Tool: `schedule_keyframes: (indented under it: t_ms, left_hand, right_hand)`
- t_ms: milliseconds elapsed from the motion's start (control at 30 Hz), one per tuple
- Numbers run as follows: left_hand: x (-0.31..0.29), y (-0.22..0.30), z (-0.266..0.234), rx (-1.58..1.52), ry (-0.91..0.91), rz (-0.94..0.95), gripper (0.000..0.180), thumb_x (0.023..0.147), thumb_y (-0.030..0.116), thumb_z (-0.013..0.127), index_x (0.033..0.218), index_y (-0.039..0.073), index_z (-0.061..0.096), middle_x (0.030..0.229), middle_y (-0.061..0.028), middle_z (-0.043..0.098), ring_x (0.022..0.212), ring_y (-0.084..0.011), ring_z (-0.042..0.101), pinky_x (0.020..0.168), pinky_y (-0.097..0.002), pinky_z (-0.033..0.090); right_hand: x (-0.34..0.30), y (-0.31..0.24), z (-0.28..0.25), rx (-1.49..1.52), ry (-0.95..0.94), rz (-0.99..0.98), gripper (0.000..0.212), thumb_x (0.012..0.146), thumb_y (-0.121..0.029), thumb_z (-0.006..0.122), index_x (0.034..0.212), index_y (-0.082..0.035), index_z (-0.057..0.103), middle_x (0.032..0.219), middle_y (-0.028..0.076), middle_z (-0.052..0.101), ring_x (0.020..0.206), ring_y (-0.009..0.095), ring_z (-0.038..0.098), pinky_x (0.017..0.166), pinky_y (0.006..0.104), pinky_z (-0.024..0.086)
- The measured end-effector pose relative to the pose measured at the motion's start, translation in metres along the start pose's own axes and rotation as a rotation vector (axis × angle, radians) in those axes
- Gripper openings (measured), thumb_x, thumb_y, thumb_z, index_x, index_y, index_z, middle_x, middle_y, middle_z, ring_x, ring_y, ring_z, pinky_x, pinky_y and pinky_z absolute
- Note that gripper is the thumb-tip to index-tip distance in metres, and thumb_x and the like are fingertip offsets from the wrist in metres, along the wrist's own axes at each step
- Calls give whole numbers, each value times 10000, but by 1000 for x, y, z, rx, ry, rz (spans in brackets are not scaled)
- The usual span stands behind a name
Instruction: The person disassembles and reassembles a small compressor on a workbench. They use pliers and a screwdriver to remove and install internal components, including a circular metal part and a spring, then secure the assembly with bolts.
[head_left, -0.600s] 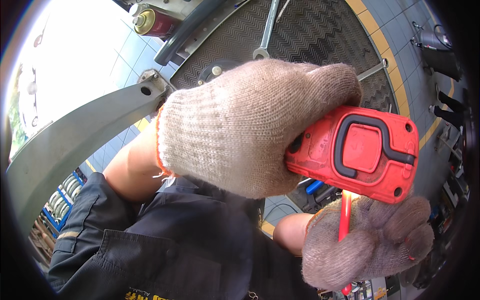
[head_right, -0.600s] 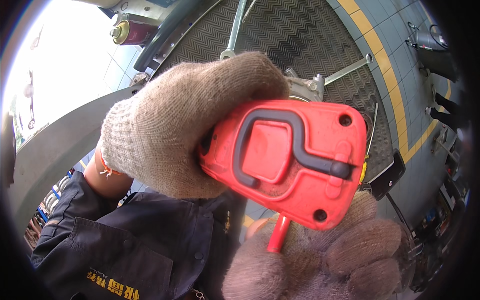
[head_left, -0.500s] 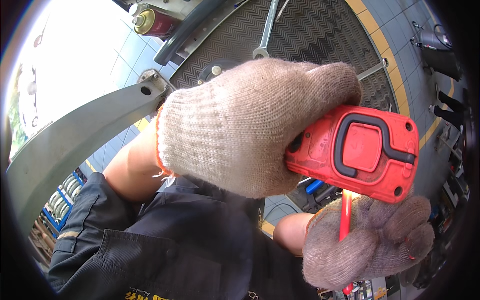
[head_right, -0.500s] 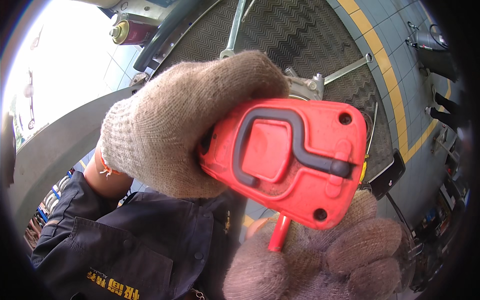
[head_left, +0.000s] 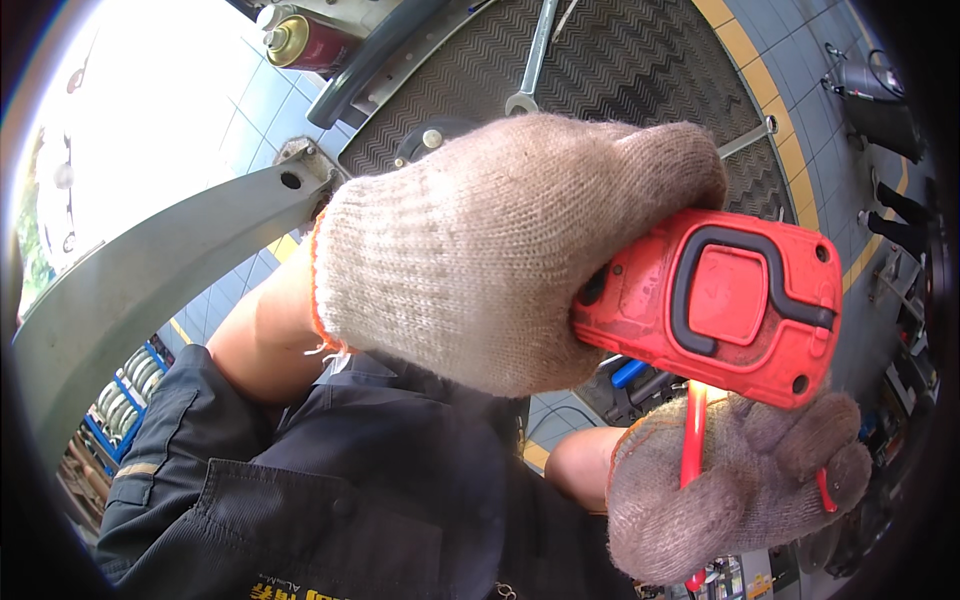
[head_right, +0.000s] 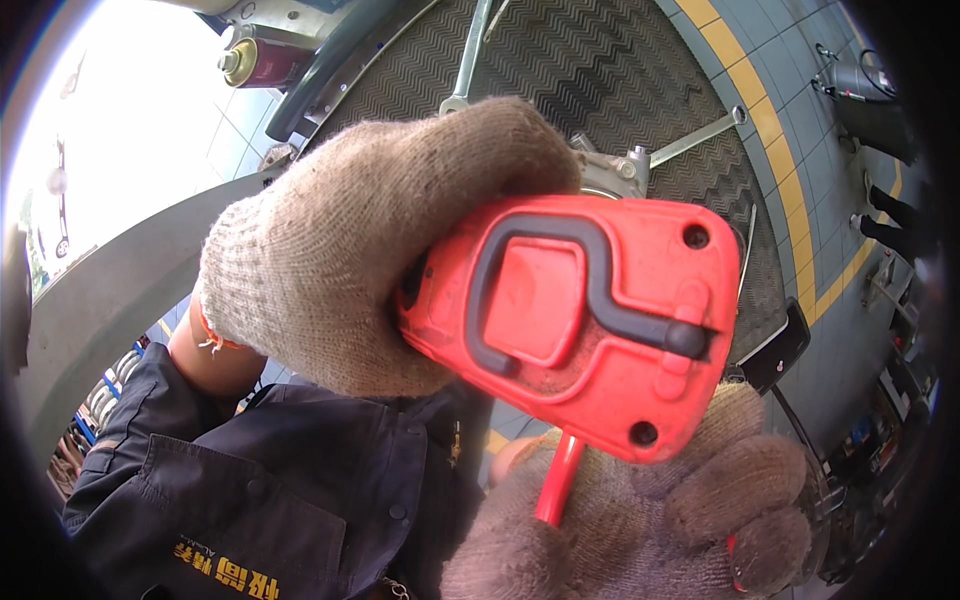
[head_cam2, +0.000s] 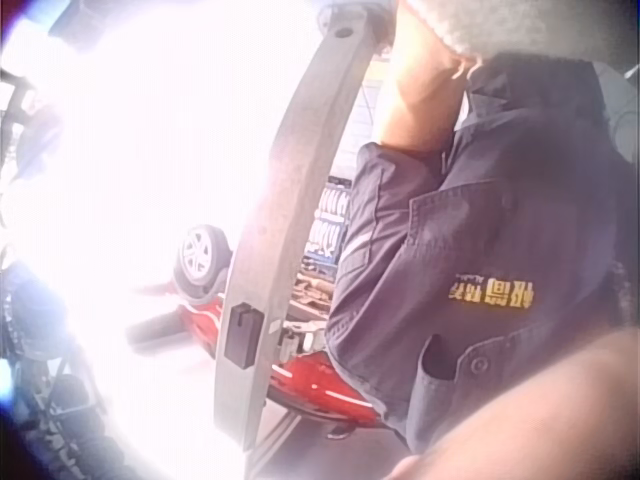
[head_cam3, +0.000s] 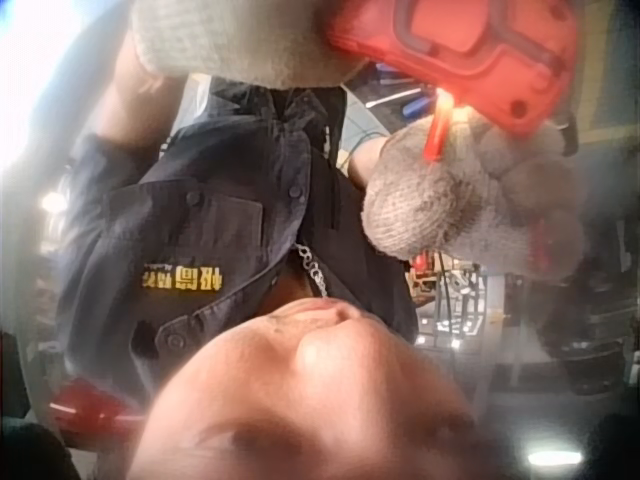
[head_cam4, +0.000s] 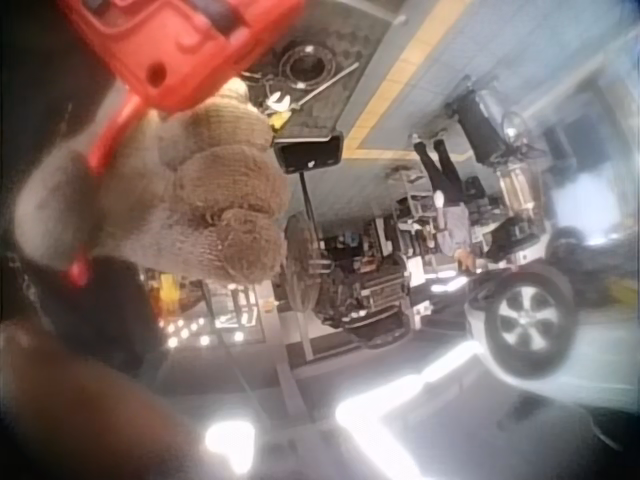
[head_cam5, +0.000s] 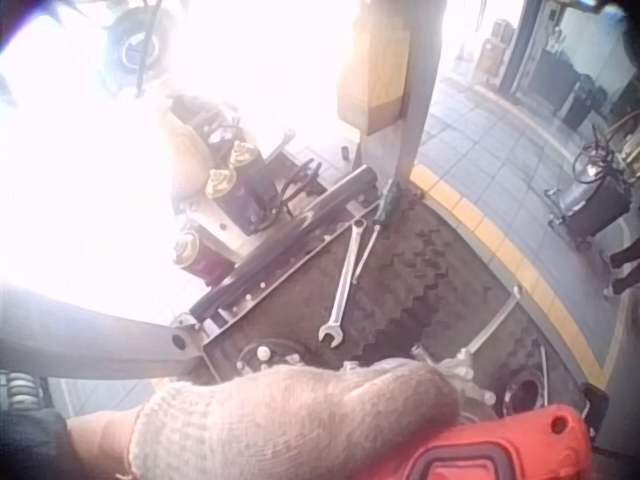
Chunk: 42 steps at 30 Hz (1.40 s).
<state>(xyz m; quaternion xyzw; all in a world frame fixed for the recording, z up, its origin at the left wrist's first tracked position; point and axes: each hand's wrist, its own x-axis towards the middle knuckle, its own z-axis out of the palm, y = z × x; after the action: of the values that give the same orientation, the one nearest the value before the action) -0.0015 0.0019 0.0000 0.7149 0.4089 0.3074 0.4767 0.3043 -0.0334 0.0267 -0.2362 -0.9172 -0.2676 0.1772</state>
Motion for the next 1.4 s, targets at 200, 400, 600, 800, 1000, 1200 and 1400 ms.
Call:
schedule_keyframes:
  t_ms: [200,400,600,800,1000,1200,1400]
  left_hand:
    - [1,-1,0,-23,15,26,644,815,119,933,1391,52,653,1108,-226,792,1080,-493,798,894,-554,653]
    - [1,-1,0,-7,9,16,653,811,131,943,1389,50,651,1117,-228,791,1085,-492,796,901,-551,656]
    - [0,-3,0,-20,23,38,646,818,131,942,1387,51,647,1121,-226,793,1086,-489,798,900,-548,657]
    - [0,3,-4,30,-54,-40,776,765,138,978,1455,35,637,1215,-202,782,1103,-475,807,911,-515,662]
    - [-1,6,-3,-21,-35,-81,611,857,94,918,1399,75,638,1122,-213,801,1096,-484,800,903,-545,654]
    - [-3,0,0,6,-7,-40,655,806,103,929,1396,58,648,1126,-213,799,1082,-490,803,902,-530,658]
    - [4,13,-7,111,-102,-123,758,704,91,919,1414,45,658,1149,-200,804,1065,-496,809,889,-511,663]
  right_hand:
    - [-7,-1,-11,48,-23,45,839,1236,-747,303,1646,-22,401,1359,297,651,854,347,628,799,536,548]
    - [1,10,-15,-38,-126,-143,821,1245,-737,283,1621,-21,424,1218,255,704,769,310,609,732,510,514]
    - [17,5,-1,-173,89,-167,771,1265,-699,242,1473,-4,503,1095,221,694,671,302,562,673,502,468]
    - [25,17,2,-168,59,-263,730,1277,-668,197,1393,-17,506,1082,194,671,645,292,540,649,481,452]
    - [12,8,-4,-94,-210,-216,694,1260,-689,228,1373,-65,512,1053,159,622,642,275,483,648,449,416]
    - [14,-5,11,179,138,197,618,1252,-686,301,1379,-124,525,1045,117,601,654,267,509,655,436,426]
    - [-8,-63,7,586,285,745,588,1244,-616,379,1479,-101,536,1029,71,623,677,261,550,698,410,497]
